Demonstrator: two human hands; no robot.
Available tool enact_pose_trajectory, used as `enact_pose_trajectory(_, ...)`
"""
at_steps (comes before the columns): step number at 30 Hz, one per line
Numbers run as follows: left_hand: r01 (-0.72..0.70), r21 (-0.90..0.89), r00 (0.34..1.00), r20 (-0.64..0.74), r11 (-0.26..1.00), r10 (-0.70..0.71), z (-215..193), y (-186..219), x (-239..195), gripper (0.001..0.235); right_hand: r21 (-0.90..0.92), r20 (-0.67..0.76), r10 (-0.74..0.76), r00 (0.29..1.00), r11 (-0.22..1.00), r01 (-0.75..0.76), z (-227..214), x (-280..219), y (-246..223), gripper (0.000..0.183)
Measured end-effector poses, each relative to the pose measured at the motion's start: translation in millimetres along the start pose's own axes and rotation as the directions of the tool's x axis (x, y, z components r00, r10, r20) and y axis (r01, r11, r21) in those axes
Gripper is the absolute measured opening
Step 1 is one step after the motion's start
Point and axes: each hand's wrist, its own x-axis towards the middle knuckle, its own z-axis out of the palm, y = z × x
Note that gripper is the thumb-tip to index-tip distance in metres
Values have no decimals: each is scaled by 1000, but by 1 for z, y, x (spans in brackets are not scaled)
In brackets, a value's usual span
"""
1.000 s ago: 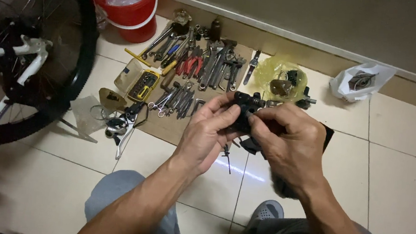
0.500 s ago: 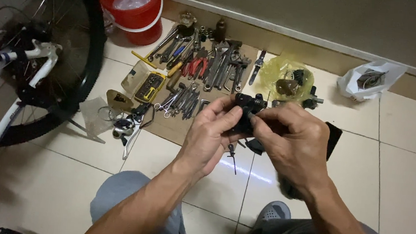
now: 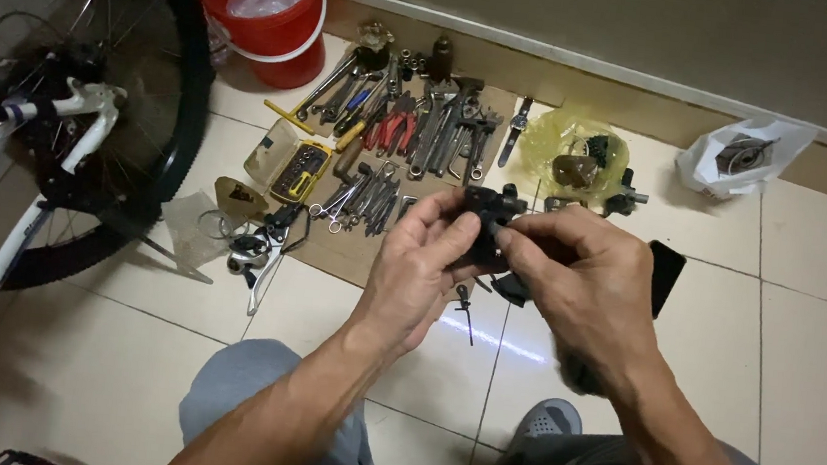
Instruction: The person disassembles a bicycle brake caliper by hand, removing a spring and other small components. They then use pliers to manipulate a part of the caliper and later use a cloth to wipe the components. The person also handles a small metal bolt and a screwdriver.
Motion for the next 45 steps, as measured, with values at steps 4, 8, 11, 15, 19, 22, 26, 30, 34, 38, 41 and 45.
enact_pose_trajectory(4,-17,50,1000,18,999,17,1,-3,-1,34,-20,-5,9,1000,1000,-10,2,1,0,8)
enact_pose_trajectory(8,-52,12,999,6,999,52,4,0,-1,35,-2,-31,44,999,999,-44,4,-2,-1,9)
enact_pose_trajectory(11,-62,17,998,3,998,62,4,2,-2,34,57,-63,91,994,995,-87,6,-4,0,10)
enact_pose_trajectory(15,-67,29,998,17,997,67,4,6,-2,33,180,-76,209,975,965,-193,8,-6,-8,11)
enact_pose_trajectory(19,-69,30,997,-11,997,70,1,3,-1,34,186,-38,276,960,946,-264,11,-5,-7,13)
enact_pose_trajectory(22,-83,39,997,0,996,83,4,2,0,37,215,-14,272,962,941,-263,9,-3,-7,11)
enact_pose_trajectory(26,-80,62,997,-16,995,81,4,0,-1,38,227,8,303,953,927,-297,8,-3,-7,12)
enact_pose_trajectory(30,-71,87,997,-12,994,72,-1,-7,2,36,199,8,279,960,940,-275,10,-3,-8,13)
enact_pose_trajectory(34,-92,72,995,-32,993,94,8,1,-1,36,208,12,248,969,947,-245,8,-3,0,15)
enact_pose_trajectory(38,-96,86,995,-31,992,99,7,0,-2,36,213,15,288,957,935,-285,9,-2,-3,16)
enact_pose_trajectory(41,-92,92,995,-25,992,94,4,-3,0,33,207,1,289,957,937,-283,10,-3,-3,15)
enact_pose_trajectory(45,-90,88,995,-39,992,94,7,2,-3,32,207,1,244,970,949,-239,8,-2,-5,14)
